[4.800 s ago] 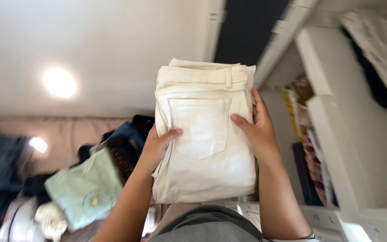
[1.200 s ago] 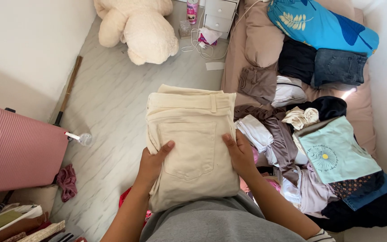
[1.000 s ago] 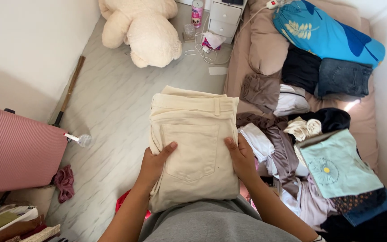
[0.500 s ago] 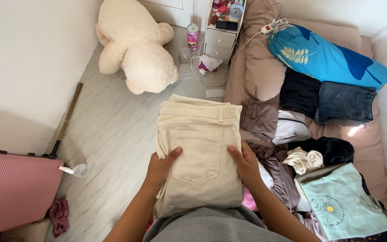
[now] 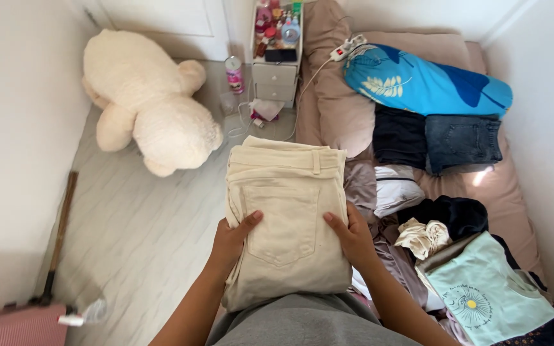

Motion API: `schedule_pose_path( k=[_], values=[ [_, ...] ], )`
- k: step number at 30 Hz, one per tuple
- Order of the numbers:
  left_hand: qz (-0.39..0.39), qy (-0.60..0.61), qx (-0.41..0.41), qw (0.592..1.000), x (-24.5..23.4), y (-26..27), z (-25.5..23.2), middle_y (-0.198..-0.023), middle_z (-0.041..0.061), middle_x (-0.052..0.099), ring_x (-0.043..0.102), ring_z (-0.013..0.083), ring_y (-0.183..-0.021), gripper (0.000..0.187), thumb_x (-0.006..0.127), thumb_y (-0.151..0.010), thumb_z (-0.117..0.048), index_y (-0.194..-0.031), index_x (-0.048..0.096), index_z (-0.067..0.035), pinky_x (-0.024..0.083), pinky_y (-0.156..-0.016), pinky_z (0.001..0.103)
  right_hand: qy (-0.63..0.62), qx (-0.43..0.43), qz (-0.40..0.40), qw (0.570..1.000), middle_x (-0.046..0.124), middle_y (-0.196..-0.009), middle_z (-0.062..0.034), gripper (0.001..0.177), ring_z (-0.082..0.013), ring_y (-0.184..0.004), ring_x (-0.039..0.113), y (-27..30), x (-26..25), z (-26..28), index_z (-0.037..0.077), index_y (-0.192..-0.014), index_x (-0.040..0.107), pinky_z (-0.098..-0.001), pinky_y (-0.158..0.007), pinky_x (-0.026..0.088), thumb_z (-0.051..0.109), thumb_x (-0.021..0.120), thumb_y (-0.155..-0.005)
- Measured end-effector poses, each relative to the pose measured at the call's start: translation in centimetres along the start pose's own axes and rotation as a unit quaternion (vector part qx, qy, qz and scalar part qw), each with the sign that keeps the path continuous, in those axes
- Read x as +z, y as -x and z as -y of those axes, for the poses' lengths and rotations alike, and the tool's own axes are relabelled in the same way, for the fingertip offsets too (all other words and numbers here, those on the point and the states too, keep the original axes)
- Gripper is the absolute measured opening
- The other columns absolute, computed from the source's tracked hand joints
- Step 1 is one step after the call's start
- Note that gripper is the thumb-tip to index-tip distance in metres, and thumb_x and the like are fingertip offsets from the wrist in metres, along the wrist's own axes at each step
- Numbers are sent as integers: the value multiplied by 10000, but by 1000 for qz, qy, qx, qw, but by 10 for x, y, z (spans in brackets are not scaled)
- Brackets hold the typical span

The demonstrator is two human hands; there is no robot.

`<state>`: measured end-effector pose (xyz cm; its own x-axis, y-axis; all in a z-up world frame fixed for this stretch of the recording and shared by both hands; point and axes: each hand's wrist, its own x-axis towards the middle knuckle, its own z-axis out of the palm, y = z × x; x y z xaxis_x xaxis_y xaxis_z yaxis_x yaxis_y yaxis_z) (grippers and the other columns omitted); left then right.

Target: Organizing and stacking folded clothes from a bed into a closet.

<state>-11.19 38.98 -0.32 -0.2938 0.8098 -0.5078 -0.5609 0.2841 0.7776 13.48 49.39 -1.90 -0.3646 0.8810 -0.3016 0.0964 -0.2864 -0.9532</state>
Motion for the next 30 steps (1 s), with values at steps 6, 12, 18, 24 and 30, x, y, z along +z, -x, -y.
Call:
schedule_pose_path(
  k=[6,12,18,24,30],
  values=[
    [52,-33,-21,998,-12,-90,-43,-997,186,781,760,233,-828,549,789,-825,-328,-1168,698,92,624,-724,335,41,-26,-70,996,729,-1083,-80,459,-104,-895,692,-62,27,21,41,-1308,590,-255,-785,562,301,657,-935],
    [115,-61,-27,991,-16,-166,-91,-1023,181,775,750,218,-846,567,796,-829,-334,-1183,696,98,618,-738,321,14,3,-127,992,746,-1041,-97,461,-126,-852,694,-108,54,43,11,-1259,623,-273,-745,563,327,673,-927],
    [125,-142,-115,975,7,-214,-120,-987,213,773,763,274,-805,627,779,-802,-368,-1202,667,102,627,-719,344,-28,62,-201,977,743,-1017,-171,556,-233,-794,726,-127,58,46,21,-1332,570,-347,-700,603,336,683,-888],
    [177,-126,-119,969,34,-257,-123,-1012,196,770,760,243,-823,604,775,-817,-346,-1211,663,98,621,-723,323,-17,89,-202,975,727,-1137,-191,718,-243,-896,744,-145,39,53,35,-1427,488,-359,-781,612,335,731,-821],
    [169,-161,-128,964,81,-311,-133,-1006,197,771,757,250,-811,578,774,-826,-322,-1210,669,97,621,-712,335,-44,79,-208,974,713,-1201,-179,766,-226,-967,735,-193,2,40,41,-1453,454,-347,-830,602,336,750,-810]
  ],
)
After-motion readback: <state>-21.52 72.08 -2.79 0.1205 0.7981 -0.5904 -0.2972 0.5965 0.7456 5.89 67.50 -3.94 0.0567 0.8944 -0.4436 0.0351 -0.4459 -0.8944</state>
